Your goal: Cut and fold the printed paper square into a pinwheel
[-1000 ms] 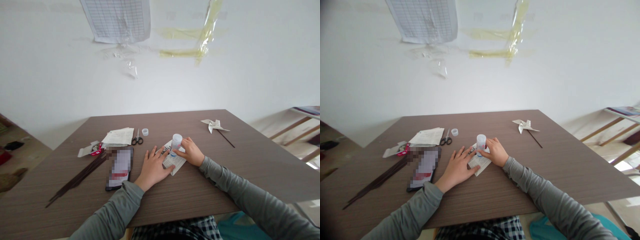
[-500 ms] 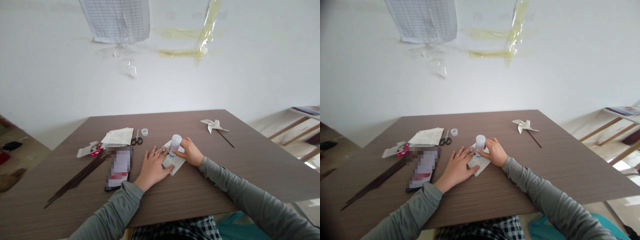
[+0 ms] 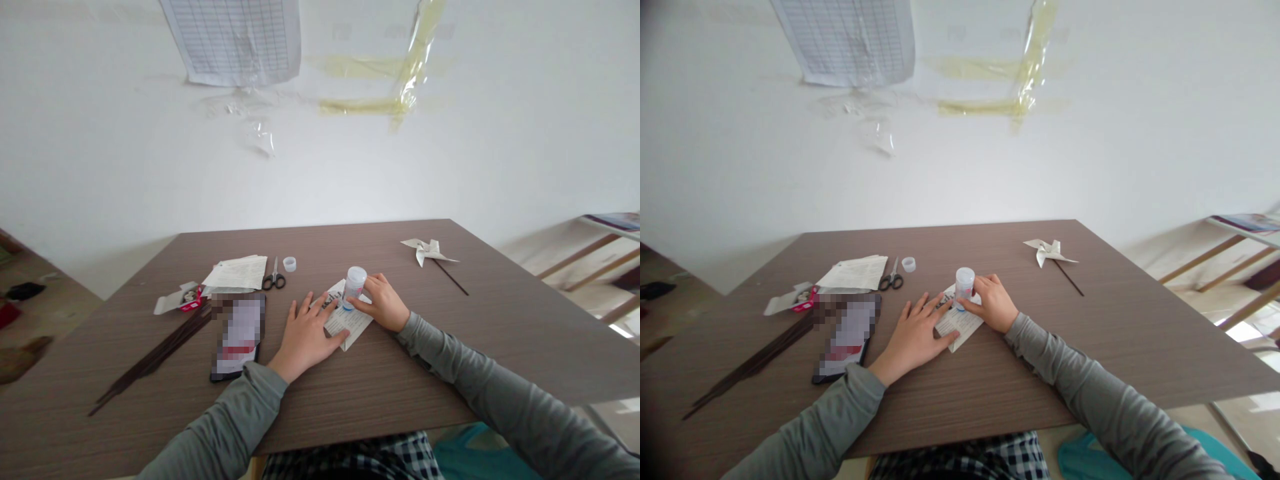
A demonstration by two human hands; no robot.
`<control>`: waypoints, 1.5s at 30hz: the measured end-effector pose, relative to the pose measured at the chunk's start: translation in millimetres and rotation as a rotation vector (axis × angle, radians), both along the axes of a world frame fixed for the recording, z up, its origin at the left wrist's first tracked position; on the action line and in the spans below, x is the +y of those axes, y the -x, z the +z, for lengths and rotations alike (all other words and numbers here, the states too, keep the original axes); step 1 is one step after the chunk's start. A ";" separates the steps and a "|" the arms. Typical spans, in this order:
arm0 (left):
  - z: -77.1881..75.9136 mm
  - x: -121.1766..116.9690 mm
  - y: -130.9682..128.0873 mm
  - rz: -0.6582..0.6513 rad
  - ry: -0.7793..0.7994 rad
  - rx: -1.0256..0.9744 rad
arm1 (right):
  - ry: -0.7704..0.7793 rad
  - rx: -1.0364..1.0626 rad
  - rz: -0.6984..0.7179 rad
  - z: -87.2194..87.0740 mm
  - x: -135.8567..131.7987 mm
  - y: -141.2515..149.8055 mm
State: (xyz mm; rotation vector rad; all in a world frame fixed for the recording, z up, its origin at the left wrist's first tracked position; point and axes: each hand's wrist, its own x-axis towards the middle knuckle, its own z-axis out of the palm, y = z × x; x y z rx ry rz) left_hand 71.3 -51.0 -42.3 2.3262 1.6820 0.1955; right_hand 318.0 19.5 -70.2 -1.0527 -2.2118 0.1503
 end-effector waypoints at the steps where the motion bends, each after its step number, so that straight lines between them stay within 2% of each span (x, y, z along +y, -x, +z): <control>1: 0.2 0.1 0.0 0.001 -0.003 -0.001 | -0.001 0.002 0.002 -0.2 -0.1 -0.4; 6: 0.8 1.1 -0.3 0.005 0.008 0.014 | -0.001 -0.004 0.039 -0.9 -0.4 0.6; 24: 3.3 1.1 0.1 0.007 0.024 0.030 | 0.039 0.016 0.038 -0.3 -3.1 3.8; 38: 4.0 0.7 -0.8 0.016 0.017 0.043 | -0.074 0.032 0.047 -7.2 2.8 4.1; 45: 6.0 1.2 1.4 0.002 0.037 0.053 | -0.007 0.133 0.029 -6.4 4.3 -0.4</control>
